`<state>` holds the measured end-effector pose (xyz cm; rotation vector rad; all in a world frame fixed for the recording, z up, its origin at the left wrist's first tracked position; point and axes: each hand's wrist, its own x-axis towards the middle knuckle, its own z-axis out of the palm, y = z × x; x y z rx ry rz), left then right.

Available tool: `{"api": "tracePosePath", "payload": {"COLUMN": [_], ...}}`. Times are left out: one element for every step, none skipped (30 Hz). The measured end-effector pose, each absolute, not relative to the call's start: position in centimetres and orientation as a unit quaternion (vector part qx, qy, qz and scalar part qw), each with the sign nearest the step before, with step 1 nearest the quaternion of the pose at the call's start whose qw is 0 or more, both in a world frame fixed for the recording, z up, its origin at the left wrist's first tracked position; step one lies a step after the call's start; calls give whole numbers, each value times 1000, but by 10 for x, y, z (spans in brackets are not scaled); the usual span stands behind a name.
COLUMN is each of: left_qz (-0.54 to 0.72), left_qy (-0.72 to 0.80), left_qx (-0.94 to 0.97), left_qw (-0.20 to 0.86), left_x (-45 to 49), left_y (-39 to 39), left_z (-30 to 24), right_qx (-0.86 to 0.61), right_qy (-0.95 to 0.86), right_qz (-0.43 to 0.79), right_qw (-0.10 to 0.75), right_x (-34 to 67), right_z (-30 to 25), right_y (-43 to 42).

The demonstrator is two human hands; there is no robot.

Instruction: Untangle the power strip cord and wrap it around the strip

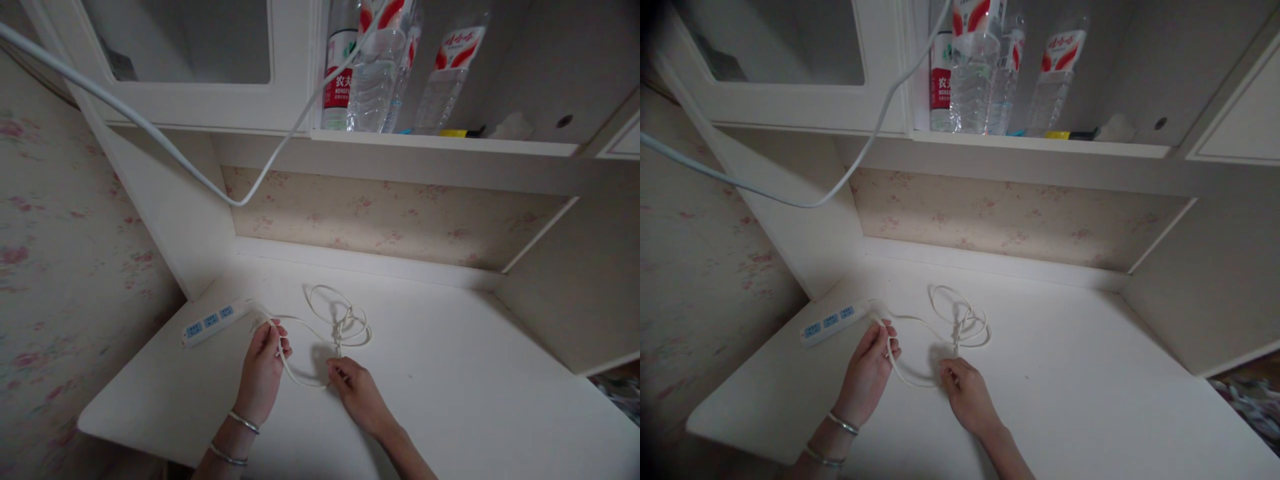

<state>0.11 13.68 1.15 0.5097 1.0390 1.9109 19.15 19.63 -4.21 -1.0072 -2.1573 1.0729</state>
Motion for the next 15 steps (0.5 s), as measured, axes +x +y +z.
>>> {"api": "tracePosePath", "payload": {"left_qz": [759,748,735,720,702,682,659,634,608,584,562,544,531,523,519], "left_qy": [435,450,466,485,505,528,551,575,598,618,635,648,658,664,669], "left_qx": [214,226,241,259,281,305,331,359,389,416,439,456,468,475,476], "left_qw": [435,432,429,424,416,405,390,373,348,322,296,274,257,246,238], "left_x": [1,1,1,1,0,0,-1,-2,-3,-5,-6,-9,-11,-14,-18], "left_y": [141,146,151,157,162,168,175,181,187,193,199,204,209,214,218], "left_z": [8,5,3,1,0,-1,-1,-2,-2,-2,-3,-4,-5,-7,-9], "right_qx": [-383,-394,-400,-401,-398,-393,-390,-386,-384,-382,-382,-386,-395,-407,-421], "right_qy": [-803,-811,-822,-835,-849,-864,-876,-888,-896,-902,-905,-904,-899,-890,-879], "right_qz": [365,324,279,233,192,159,135,118,107,102,102,107,118,135,157], "right_qw": [275,287,295,297,289,272,249,222,195,174,159,151,149,152,160], "right_x": [194,196,199,202,204,205,206,207,207,208,208,208,209,211,213], "right_z": [-42,-41,-41,-40,-39,-39,-39,-40,-41,-43,-44,-46,-47,-48,-49], "right_y": [203,210,218,227,235,243,250,255,260,264,268,270,272,274,276]}}
